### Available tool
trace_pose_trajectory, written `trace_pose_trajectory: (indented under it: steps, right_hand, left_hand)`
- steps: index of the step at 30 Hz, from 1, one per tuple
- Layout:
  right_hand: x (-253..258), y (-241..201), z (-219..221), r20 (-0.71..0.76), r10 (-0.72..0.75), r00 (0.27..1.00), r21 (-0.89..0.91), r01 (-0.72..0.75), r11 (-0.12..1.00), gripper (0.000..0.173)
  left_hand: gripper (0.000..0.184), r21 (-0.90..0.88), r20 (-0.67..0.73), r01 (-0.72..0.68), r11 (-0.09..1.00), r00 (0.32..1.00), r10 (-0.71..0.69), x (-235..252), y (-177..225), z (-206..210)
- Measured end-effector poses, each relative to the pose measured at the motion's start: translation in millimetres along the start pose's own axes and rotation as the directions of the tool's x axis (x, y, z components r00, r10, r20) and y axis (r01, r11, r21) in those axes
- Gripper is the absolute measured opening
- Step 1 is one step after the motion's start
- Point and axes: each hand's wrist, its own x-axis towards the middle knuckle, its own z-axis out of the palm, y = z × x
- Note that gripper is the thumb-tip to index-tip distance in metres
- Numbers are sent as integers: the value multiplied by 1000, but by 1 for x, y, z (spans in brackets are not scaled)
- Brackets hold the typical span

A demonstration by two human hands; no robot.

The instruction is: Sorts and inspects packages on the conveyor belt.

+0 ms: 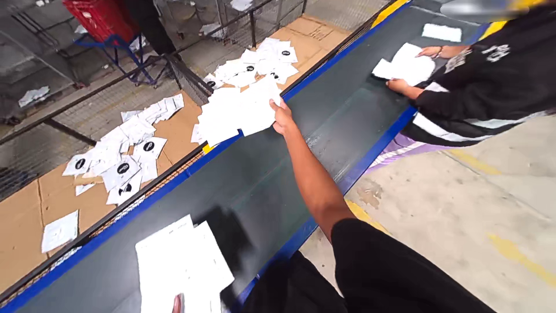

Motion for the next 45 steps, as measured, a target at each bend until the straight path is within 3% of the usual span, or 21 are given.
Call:
trace_pose_trajectory:
  steps: [4, 11, 16, 20, 25, 26, 27, 29, 31, 32, 33, 35, 37, 39, 41, 45]
  right_hand:
    - [-102, -2, 10, 330, 74, 941, 181, -140, 973, 46]
    - [-190, 2, 26, 577, 98, 811, 255, -293, 921, 39]
    - [-223, -2, 45, 715, 176, 677, 134, -380, 915, 36]
    - [-236, -5, 59, 773, 306, 555, -62, -414, 908, 35]
    - [-230, -11, 61, 793, 419, 443, -254, -384, 888, 34]
    - [-223, -15, 72, 788, 427, 443, -294, -338, 894, 33]
    - [-217, -19, 89, 761, 416, 498, -318, -272, 908, 28]
    - [-198, -20, 137, 628, 318, 710, -270, -185, 945, 26]
    - [-173, -8, 180, 528, 272, 804, -89, -266, 960, 50]
    - [-168, 2, 189, 483, 252, 839, -84, -242, 967, 59]
    - [-172, 11, 194, 471, 202, 859, -198, -121, 973, 64]
    - [-213, 34, 188, 599, 124, 791, -496, 244, 833, 74]
    - [-265, 54, 169, 667, 214, 714, -658, 428, 620, 91]
    - [-300, 82, 152, 619, 310, 721, -738, 401, 543, 114]
    - [-315, 102, 141, 538, 377, 754, -794, 302, 527, 124]
    - [-322, 117, 130, 439, 409, 800, -788, 124, 603, 100]
  left_hand:
    - [28, -23, -26, 65, 998, 998, -65, 12, -8, 37]
    - [29, -84, 52, 127, 988, 991, -123, 41, -22, 68]
    - [33, -100, 105, 132, 986, 987, -122, 56, -19, 90]
    - [34, -140, 128, 112, 984, 987, -94, 60, -9, 106]
    - [34, -165, 75, 100, 981, 993, -88, 56, -2, 78]
    - [34, -168, 67, 96, 981, 994, -86, 57, -2, 71]
    - [35, -172, 60, 92, 981, 995, -83, 57, -2, 63]
    - [35, -178, 36, 73, 981, 997, -67, 55, -3, 52]
    - [36, -199, 21, 49, 979, 999, -46, 54, -4, 48]
    - [38, -208, 8, 45, 977, 999, -45, 52, -4, 48]
    - [38, -221, 1, 36, 975, 999, -37, 54, -1, 52]
    - [46, -248, 2, 19, 968, 1000, -19, 52, 5, 50]
    - [60, -288, 13, 12, 957, 1000, -8, 51, 9, 51]
    - [71, -320, 24, 10, 947, 1000, -2, 51, 8, 50]
    - [74, -327, 36, 8, 945, 999, 4, 52, 7, 50]
    - [69, -327, 44, 17, 945, 999, -2, 51, 4, 51]
